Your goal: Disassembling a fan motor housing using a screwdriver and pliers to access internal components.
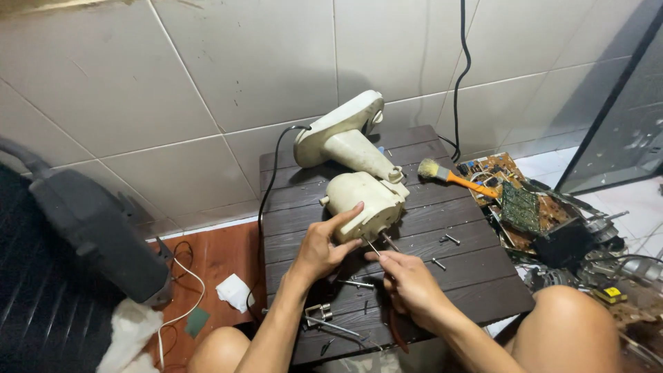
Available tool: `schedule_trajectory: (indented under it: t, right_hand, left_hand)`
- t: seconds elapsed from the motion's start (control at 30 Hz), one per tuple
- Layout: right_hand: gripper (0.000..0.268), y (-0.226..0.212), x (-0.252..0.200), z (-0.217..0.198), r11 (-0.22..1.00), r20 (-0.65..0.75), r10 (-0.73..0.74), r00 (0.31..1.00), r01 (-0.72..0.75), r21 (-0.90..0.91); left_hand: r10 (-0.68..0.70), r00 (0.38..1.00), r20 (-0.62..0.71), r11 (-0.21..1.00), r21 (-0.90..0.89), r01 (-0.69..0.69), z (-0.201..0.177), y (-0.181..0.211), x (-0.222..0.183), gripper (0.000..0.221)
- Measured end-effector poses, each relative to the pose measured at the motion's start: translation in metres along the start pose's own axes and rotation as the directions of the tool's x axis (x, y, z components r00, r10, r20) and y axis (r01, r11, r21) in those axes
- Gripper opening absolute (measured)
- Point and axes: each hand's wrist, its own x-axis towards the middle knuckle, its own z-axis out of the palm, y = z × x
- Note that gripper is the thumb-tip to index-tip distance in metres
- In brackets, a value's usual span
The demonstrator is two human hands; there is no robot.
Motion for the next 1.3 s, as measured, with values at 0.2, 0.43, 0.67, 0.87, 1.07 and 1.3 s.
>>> schedule_trajectory:
  t: [0.2,0.43,0.67,0.87,1.07,1.3]
  right_hand:
    - [0.03,0.024,0.049,-0.018,0.745,-0.066,-0.421,0.904,0.303,-0.594]
    - [0.036,0.045,0.047,-0.032,-0.194,0.33,-0.671,0.664,0.272,-0.942]
    - [0.042,-0.013,-0.016,0.003,0.654,-0.083,-0.435,0.897,0.251,-0.713]
    - [0.01,0.028,0.016,-0.021,0.843,-0.018,-0.488,0.873,0.465,-0.271]
    - [0.028,0.05,0.02,-0.029,-0.077,0.399,-0.757,0.517,0.536,-0.841]
    - [0.019,0.038,0.02,-0.026,0.628,-0.078,-0.636,0.767,0.457,-0.63]
  left_hand:
    - [-0.032,0.999,-0.042,0.998,-0.049,0.03,-0.003,-0.002,0.005,0.07]
    - [-0.05,0.997,-0.051,0.997,-0.062,0.047,0.001,-0.007,0.0,0.07]
    - [-0.12,0.993,0.008,0.992,-0.029,0.12,-0.001,0.014,-0.004,0.08]
    - [-0.207,0.976,-0.067,0.974,0.079,0.212,0.005,0.025,-0.009,0.08]
    - [-0.135,0.984,-0.116,0.981,0.121,0.149,0.017,0.011,-0.013,0.078]
    - [-0.139,0.85,-0.507,0.828,0.411,0.381,0.027,0.05,-0.021,0.078]
